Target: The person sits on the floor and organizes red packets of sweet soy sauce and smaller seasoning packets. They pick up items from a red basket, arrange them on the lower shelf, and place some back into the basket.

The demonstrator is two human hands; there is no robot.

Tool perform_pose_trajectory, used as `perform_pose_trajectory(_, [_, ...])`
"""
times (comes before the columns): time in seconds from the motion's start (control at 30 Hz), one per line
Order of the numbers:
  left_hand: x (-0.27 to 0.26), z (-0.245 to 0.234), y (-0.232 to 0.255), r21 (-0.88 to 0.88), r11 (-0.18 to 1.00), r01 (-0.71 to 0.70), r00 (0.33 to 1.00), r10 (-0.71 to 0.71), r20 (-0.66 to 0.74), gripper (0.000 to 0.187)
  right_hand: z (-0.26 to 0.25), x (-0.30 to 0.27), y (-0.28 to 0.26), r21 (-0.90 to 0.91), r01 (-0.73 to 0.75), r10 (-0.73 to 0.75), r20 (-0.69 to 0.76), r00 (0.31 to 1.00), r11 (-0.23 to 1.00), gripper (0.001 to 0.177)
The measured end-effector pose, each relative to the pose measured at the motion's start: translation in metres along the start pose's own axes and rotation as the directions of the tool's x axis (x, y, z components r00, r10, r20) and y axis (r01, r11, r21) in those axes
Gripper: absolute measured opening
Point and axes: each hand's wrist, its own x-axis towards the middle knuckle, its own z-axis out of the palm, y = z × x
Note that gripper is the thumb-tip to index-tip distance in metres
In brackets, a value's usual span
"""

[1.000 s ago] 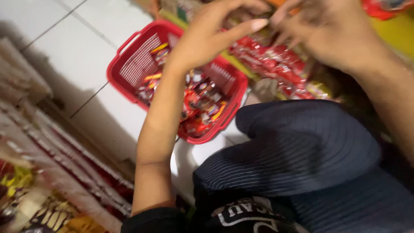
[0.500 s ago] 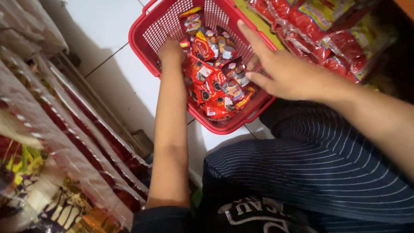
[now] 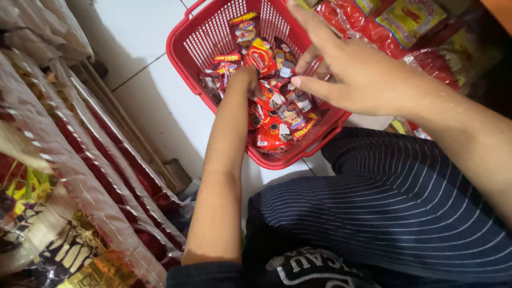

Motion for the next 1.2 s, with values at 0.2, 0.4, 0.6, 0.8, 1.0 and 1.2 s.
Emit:
perform_pose_trajectory(0.2, [0.003,0.014,0.009,-0.106,0.992,-0.075,0.997,0.072,-0.034,0.048,0.001,0.003,-0.007,0.045,-0.034,0.032,0.048,0.998,0.998,0.092])
perform_pose_trajectory(0.4, [0.011,0.018,0.011,0.332,0.930,-0.161,0.981,0.187,-0.046,0.077,0.001,0.003,0.000,-0.015,0.025,-0.024,0.032,0.999,1.000,0.082])
perform_pose_trajectory(0.6, [0.006,0.021,0.018,0.277,0.932,-0.232,0.970,0.245,-0.012,0.082,0.000,-0.003,0.006,-0.060,0.101,-0.100,0.018,0.995,0.993,0.076])
perform_pose_trajectory(0.8, [0.016,0.034,0.020,-0.026,0.994,-0.107,0.992,0.109,0.066,0.104,0.002,-0.009,0.011,-0.042,0.059,-0.057,0.025,0.998,0.997,0.072])
perform_pose_trajectory(1.0, [0.023,0.035,0.028,0.510,0.831,-0.223,0.970,0.243,0.029,0.092,0.005,-0.011,0.017,-0.168,0.105,-0.105,0.010,0.994,0.980,0.058])
perform_pose_trajectory(1.2, [0.017,0.029,0.021,0.261,0.930,-0.260,0.952,0.292,-0.091,0.063,0.003,-0.007,0.010,-0.171,0.185,-0.187,0.007,0.982,0.968,0.055])
